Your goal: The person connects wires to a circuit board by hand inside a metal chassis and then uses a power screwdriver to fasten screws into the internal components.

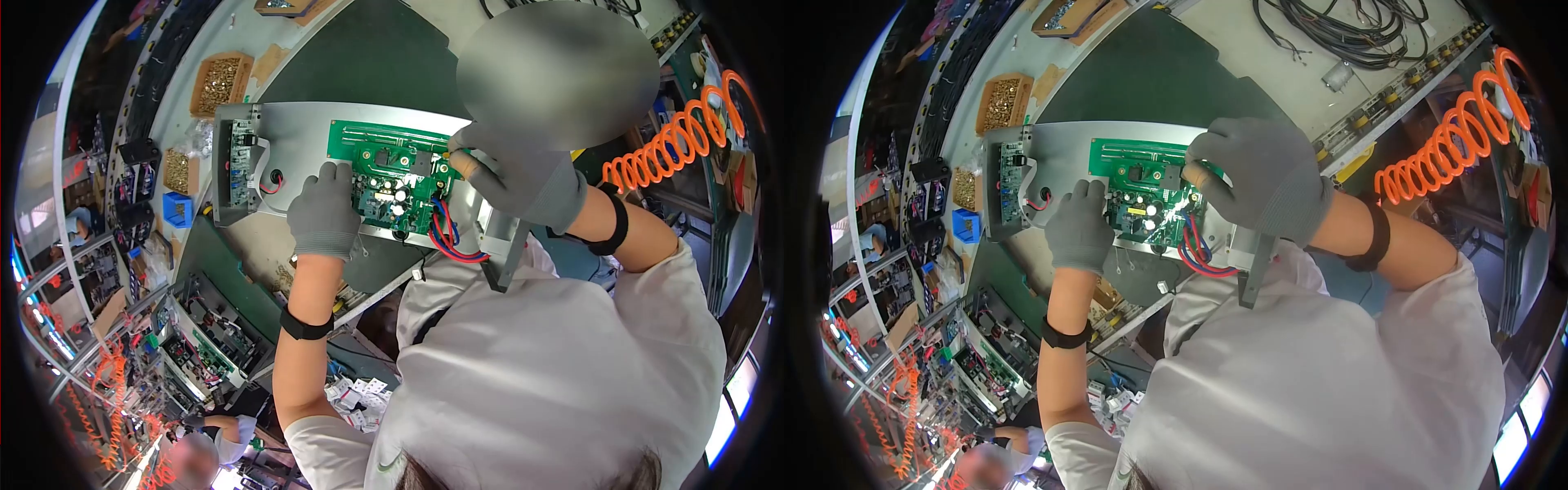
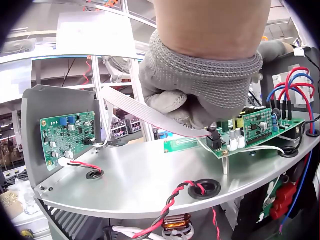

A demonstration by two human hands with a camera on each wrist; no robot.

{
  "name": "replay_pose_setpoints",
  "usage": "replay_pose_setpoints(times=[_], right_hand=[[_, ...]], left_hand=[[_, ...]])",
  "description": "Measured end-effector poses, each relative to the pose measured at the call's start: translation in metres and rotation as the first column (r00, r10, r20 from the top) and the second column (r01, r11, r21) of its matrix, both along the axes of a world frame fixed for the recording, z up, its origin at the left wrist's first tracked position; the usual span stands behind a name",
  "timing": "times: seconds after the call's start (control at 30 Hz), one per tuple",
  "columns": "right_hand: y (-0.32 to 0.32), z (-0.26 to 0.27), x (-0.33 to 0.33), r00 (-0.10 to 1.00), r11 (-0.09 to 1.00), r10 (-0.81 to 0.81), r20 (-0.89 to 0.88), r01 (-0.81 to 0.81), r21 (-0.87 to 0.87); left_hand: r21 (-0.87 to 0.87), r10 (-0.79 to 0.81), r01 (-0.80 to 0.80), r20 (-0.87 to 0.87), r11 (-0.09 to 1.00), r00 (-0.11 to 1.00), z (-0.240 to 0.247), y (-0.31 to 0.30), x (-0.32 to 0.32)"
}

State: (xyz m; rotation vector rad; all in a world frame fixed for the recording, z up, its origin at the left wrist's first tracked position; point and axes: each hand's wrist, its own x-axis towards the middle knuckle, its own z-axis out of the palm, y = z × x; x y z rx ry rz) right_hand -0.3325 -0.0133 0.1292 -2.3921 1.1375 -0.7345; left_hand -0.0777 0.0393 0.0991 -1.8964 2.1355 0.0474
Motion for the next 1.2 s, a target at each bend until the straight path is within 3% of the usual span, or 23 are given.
replay_pose_setpoints(times=[0.23, 0.4, 0.53, 0.6, 0.7, 1.2], right_hand=[[0.002, -0.001, 0.002, 0.998, 0.999, -0.054, -0.01, 0.054, -0.008], [0.002, -0.001, 0.002, 0.999, 0.999, -0.053, 0.004, 0.053, -0.007], [0.001, -0.001, 0.001, 0.998, 0.998, -0.059, -0.005, 0.059, -0.023], [0.0, 0.0, 0.002, 0.999, 0.999, -0.042, 0.018, 0.042, -0.015], [0.001, 0.0, 0.002, 0.999, 0.999, -0.041, -0.008, 0.041, -0.009], [0.002, -0.003, 0.003, 0.998, 0.997, -0.067, -0.009, 0.066, -0.047]], left_hand=[[0.01, -0.022, 0.021, 0.015, 1.0, 1.0, 0.001, -0.002, -0.002], [-0.164, -0.034, 0.005, -0.174, 0.986, 0.984, -0.015, -0.002, 0.006], [-0.17, 0.02, -0.059, -0.221, 0.984, 0.975, -0.007, -0.004, 0.01], [-0.103, 0.01, -0.015, -0.053, 0.995, 0.999, -0.005, -0.002, 0.013], [-0.073, -0.047, 0.048, 0.007, 0.996, 0.999, 0.0, -0.001, 0.009], [-0.033, -0.235, 0.244, 0.165, 0.969, 0.958, -0.001, -0.005, -0.007]])
